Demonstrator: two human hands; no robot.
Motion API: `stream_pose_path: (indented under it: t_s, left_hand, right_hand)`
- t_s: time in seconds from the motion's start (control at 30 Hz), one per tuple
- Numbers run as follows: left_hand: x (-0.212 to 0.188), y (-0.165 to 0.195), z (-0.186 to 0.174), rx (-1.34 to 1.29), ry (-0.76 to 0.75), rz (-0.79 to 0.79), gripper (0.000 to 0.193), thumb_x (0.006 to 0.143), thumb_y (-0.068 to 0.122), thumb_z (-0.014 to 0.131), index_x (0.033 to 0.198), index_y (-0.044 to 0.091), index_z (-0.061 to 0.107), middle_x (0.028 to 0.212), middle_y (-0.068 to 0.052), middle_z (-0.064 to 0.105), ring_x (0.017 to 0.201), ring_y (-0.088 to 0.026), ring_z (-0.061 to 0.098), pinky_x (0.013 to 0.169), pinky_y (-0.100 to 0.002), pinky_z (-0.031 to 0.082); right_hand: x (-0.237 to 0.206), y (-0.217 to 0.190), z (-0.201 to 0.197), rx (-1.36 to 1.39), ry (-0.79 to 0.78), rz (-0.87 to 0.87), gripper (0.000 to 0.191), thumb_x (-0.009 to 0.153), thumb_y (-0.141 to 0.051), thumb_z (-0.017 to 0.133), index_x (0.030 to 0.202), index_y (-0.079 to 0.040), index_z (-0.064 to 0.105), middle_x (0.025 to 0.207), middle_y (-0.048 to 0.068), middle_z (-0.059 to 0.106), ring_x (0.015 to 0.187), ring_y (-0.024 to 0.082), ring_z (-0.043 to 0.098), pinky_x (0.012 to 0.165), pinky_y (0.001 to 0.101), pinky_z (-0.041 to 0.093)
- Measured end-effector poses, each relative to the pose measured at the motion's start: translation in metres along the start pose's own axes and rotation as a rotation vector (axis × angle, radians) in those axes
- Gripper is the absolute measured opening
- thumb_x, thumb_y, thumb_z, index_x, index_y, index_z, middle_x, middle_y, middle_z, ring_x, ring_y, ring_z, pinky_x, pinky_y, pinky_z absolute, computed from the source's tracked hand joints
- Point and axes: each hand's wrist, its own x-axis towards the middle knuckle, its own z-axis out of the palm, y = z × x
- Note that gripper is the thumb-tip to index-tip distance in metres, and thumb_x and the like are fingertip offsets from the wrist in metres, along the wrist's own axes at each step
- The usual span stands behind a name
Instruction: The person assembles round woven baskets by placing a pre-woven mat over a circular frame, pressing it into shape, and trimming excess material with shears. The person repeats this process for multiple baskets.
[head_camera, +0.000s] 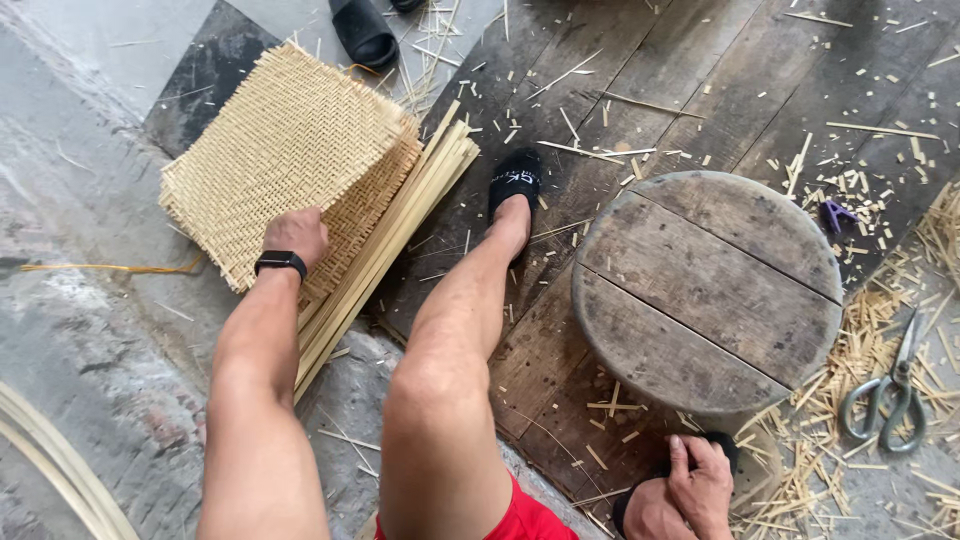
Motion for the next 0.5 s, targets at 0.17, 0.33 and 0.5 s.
stream_pose_path:
  t_s: [0.17,0.33,0.5]
  left_hand:
    - [-0.003,-0.03,-0.002,-0.005,-0.181,-0.001,0.029,0.104,0.034,0.056,0.113,0.013,0.073,0.098,-0.017,0.077,0.094,-0.031,0.072,0.088,-0.046,0.06]
    - [0.02,-0.028,0.022,-0.069,-0.177,-0.107,0.065,0.087,0.05,0.073,0.137,0.011,0.056,0.126,-0.019,0.064,0.115,-0.033,0.06,0.094,-0.051,0.051]
    - [0.045,-0.03,0.043,-0.098,0.066,-0.199,0.082,0.066,0.056,0.082,0.126,0.005,0.06,0.134,-0.023,0.058,0.122,-0.039,0.055,0.093,-0.056,0.049]
  right_hand:
    - [0.0,-0.032,0.007,0.007,-0.003,0.008,0.016,0.095,-0.03,0.068,0.098,-0.018,0.078,0.083,0.011,0.065,0.084,0.032,0.063,0.078,0.0433,0.052]
    - [0.004,-0.043,0.021,-0.032,-0.031,-0.005,0.015,0.095,-0.03,0.069,0.097,-0.018,0.079,0.084,0.01,0.069,0.084,0.031,0.064,0.078,0.0425,0.053]
    - [0.004,-0.041,0.032,-0.055,-0.026,-0.045,0.015,0.093,-0.029,0.071,0.098,-0.017,0.078,0.085,0.009,0.068,0.084,0.03,0.065,0.079,0.0411,0.054]
